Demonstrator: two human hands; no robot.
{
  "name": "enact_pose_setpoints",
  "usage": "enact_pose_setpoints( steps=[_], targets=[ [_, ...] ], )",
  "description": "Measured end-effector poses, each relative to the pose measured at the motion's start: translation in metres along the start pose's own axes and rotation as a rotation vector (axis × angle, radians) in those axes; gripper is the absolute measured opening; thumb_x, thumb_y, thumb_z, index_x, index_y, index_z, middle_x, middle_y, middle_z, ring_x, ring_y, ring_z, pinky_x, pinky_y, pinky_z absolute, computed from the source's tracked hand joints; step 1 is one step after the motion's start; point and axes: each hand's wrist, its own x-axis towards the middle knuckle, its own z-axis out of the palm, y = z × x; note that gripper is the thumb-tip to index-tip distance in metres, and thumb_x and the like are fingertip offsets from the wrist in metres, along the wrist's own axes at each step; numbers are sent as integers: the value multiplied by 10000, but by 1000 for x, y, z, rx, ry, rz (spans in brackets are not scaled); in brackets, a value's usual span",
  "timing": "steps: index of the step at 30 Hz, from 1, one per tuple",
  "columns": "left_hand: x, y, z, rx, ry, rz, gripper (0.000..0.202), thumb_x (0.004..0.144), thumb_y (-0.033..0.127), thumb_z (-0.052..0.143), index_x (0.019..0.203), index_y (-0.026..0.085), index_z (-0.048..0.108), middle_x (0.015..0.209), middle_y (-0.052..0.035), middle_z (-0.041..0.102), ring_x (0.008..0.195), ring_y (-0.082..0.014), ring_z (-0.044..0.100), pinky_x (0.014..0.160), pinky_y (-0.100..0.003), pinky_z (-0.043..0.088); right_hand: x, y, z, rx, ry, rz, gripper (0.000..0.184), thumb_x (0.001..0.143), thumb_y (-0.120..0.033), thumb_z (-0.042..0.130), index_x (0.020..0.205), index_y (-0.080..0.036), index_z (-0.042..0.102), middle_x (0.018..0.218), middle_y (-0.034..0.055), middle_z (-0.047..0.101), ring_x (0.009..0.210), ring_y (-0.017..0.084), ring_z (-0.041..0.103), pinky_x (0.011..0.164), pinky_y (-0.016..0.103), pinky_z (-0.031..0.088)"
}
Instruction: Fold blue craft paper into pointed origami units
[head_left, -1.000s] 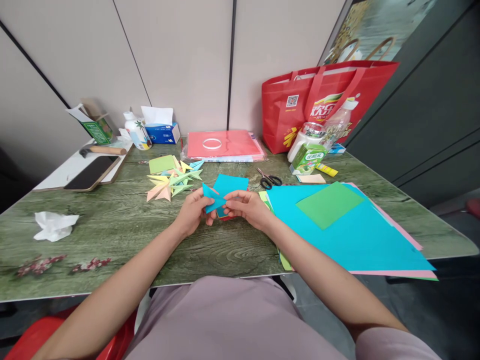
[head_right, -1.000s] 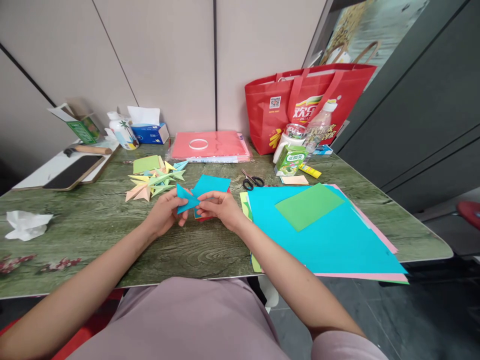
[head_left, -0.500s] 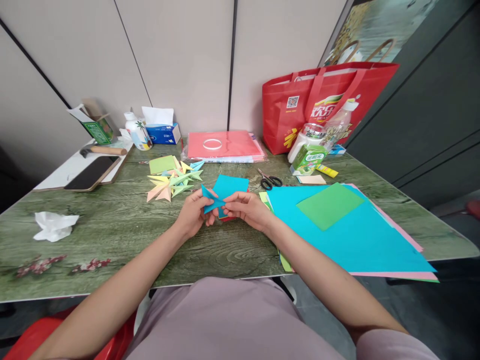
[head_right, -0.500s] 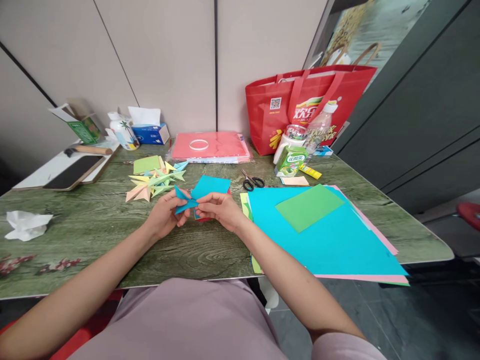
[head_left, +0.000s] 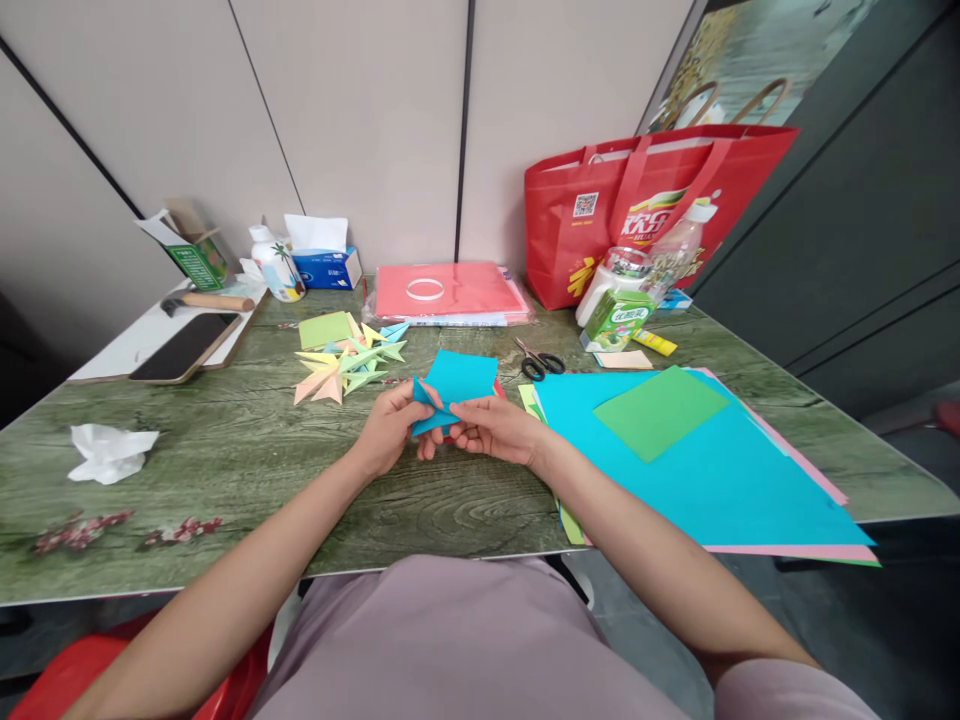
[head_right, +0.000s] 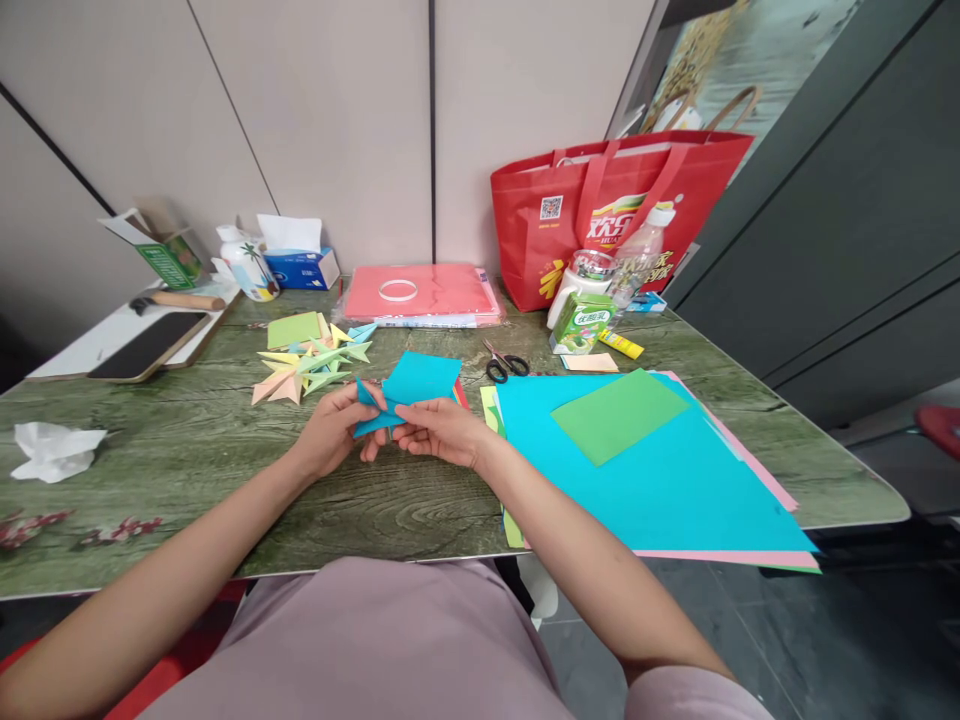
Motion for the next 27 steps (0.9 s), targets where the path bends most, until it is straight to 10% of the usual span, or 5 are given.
enact_pose_setpoints(
  steps=[10, 27],
  targets=[
    [1, -5, -3, 53, -15, -44, 102, 710, 232, 522, 777, 161, 490, 500, 3, 618, 323, -124, 524, 304, -187, 359, 1, 4, 2, -185, 87, -106, 337, 636, -396, 715, 546, -118, 546, 469, -41, 547, 375, 7, 447, 333, 103, 305],
    [2, -4, -1, 82, -83, -91, 241, 768, 365, 575, 820, 161, 457, 545, 9, 611, 378, -121, 564, 346, -196, 429, 1, 0, -2, 19, -71, -68, 220, 712, -330, 680, 728, -115, 633, 697, 25, 660, 545, 28, 572, 518, 95, 480]
  ],
)
